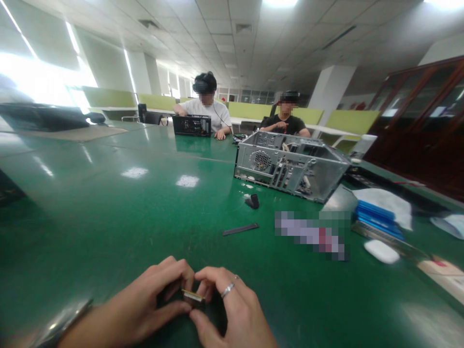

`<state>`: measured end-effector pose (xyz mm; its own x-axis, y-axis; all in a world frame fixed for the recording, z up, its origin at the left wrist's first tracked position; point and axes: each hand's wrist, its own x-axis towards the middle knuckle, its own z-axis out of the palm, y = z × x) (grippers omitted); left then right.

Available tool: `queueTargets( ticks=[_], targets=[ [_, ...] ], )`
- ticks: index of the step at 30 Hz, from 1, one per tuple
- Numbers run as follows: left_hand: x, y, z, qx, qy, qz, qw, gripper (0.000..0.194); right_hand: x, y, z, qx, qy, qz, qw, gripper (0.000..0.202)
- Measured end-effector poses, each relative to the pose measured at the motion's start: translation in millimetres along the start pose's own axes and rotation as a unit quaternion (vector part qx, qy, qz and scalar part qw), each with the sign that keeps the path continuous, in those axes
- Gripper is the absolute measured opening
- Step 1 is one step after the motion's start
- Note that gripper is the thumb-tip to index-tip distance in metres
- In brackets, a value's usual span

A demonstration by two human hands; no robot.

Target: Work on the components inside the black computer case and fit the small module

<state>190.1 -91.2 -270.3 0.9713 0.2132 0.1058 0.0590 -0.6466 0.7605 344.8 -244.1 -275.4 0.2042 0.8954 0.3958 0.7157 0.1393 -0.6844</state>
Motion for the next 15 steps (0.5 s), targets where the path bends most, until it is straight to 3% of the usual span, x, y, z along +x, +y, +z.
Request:
queueTargets(
  ticks=[7,12,15],
  targets=[
    [-1.5,0.8,0.2,-0.027,0.005,-0.019,0.999,0.012,-2.5,3.7,0.0,-0.03,0.024,0.066,0.997,0.035],
    [1.8,7.5,-4.3,-0.069,0.014,0.028,0.997,0.027,-4.4,4.1,0.6,-0.012,0.062,0.043,0.997,0.049],
    [3.1,8.3,-5.0,-0.048,0.032,0.058,0.997,0.02,-3.7,2.1,1.9,-0.014,0.063,0.03,0.997,0.051]
  ],
)
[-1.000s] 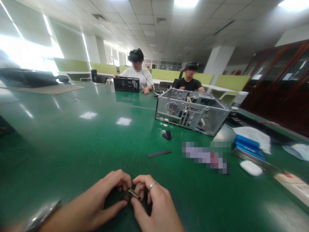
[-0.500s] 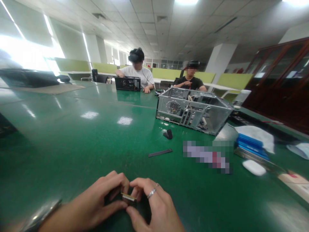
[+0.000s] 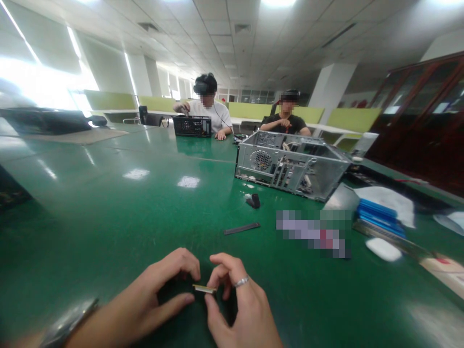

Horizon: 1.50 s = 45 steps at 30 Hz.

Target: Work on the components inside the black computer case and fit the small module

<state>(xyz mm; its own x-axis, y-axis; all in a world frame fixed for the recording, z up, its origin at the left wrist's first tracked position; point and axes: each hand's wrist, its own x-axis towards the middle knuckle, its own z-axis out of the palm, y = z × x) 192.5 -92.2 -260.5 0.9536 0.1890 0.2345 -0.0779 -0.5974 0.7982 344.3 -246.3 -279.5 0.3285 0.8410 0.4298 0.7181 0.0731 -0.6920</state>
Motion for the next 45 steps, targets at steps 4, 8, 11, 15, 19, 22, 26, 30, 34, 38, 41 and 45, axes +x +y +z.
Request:
queueTargets(
  ticks=[4,8,11,15,19,22,26,30,34,38,41,45],
  targets=[
    [-1.0,-3.7,3.3,0.066,-0.001,0.026,0.997,0.013,0.3,-1.1,-0.2,-0.026,0.004,-0.022,0.999,0.052],
    [-2.4,-6.9,5.8,0.041,0.011,-0.002,0.999,0.021,0.4,-1.5,-2.1,-0.033,0.006,-0.037,0.999,0.053],
    [-2.2,-7.7,5.2,0.022,0.013,-0.025,0.999,0.021,1.5,-2.3,-1.8,-0.029,0.007,-0.029,0.999,0.053],
    [-1.6,-9.4,4.0,0.031,0.006,-0.034,0.999,0.016,2.2,-2.9,-0.4,-0.011,0.005,-0.026,1.0,0.053],
    [-0.9,-10.9,4.9,0.032,-0.01,-0.037,0.999,0.016,0.2,-3.1,-1.4,-0.002,0.022,-0.057,0.998,0.055],
    [2.0,-10.7,4.1,0.014,-0.02,-0.039,0.999,0.017,-2.2,-3.1,-2.0,-0.022,0.041,-0.12,0.992,0.061],
    [10.5,-14.2,-3.5,-0.167,0.011,-0.114,0.979,0.024,-4.3,-1.6,-0.3,-0.046,0.024,-0.121,0.991,0.067],
    [18.1,-25.8,-11.9,-0.317,0.068,-0.142,0.935,0.025,-3.9,2.4,1.6,-0.052,-0.015,-0.059,0.997,0.068],
    [19.0,-33.6,-13.0,-0.375,0.083,-0.132,0.914,0.026,-2.5,4.4,1.7,-0.046,-0.043,-0.032,0.998,0.064],
    [17.8,-32.4,-11.9,-0.356,0.074,-0.129,0.923,0.032,-1.7,3.0,0.5,-0.047,-0.048,-0.033,0.997,0.061],
    [16.9,-30.3,-12.7,-0.342,0.068,-0.124,0.929,0.031,-0.5,2.7,0.3,-0.046,-0.044,-0.04,0.997,0.058],
    [14.5,-29.2,-12.6,-0.323,0.076,-0.106,0.937,0.036,0.9,6.8,2.0,-0.043,-0.039,-0.064,0.996,0.057]
  ],
)
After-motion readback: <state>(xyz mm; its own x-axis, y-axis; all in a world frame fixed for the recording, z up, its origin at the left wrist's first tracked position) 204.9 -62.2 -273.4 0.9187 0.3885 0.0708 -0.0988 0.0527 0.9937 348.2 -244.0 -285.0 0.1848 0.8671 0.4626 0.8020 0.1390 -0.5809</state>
